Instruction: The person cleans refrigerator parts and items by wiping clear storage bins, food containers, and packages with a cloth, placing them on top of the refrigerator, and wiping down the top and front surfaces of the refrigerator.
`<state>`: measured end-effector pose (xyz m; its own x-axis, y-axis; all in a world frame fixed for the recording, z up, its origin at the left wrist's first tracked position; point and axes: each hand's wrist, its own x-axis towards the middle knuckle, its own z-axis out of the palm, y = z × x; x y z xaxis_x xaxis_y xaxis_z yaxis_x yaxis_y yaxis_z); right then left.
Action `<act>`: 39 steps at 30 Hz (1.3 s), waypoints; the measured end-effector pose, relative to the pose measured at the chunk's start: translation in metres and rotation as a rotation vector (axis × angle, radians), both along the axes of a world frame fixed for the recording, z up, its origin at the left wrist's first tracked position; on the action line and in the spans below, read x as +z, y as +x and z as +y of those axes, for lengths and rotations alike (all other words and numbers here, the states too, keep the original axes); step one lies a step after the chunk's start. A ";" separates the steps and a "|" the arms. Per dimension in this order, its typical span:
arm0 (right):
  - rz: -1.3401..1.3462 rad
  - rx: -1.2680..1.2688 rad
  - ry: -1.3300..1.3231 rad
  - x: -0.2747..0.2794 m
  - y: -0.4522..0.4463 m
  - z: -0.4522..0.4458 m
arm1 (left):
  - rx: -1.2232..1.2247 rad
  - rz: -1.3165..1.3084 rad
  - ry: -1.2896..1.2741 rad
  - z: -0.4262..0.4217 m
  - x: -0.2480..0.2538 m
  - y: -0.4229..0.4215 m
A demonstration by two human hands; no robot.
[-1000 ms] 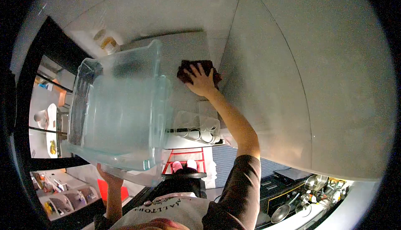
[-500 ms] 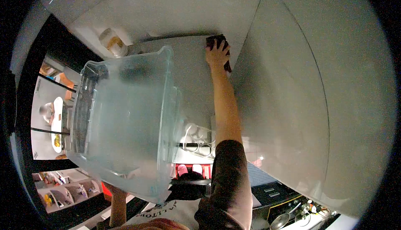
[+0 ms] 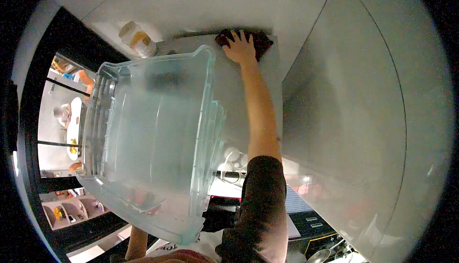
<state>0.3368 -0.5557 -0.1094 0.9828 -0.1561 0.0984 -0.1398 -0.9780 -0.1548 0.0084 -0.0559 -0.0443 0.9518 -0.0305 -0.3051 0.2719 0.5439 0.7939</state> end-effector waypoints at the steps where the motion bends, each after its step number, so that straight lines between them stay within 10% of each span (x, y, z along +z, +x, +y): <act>1: 0.017 -0.002 0.016 0.000 0.003 -0.002 | 0.009 0.003 0.001 0.000 0.000 -0.001; 18: -0.222 0.508 -0.208 -0.020 -0.039 0.035 | 0.086 0.022 -0.044 -0.004 0.003 -0.005; 39: 0.124 0.626 0.277 0.019 -0.217 0.019 | 0.009 -0.006 -0.159 0.002 0.001 -0.001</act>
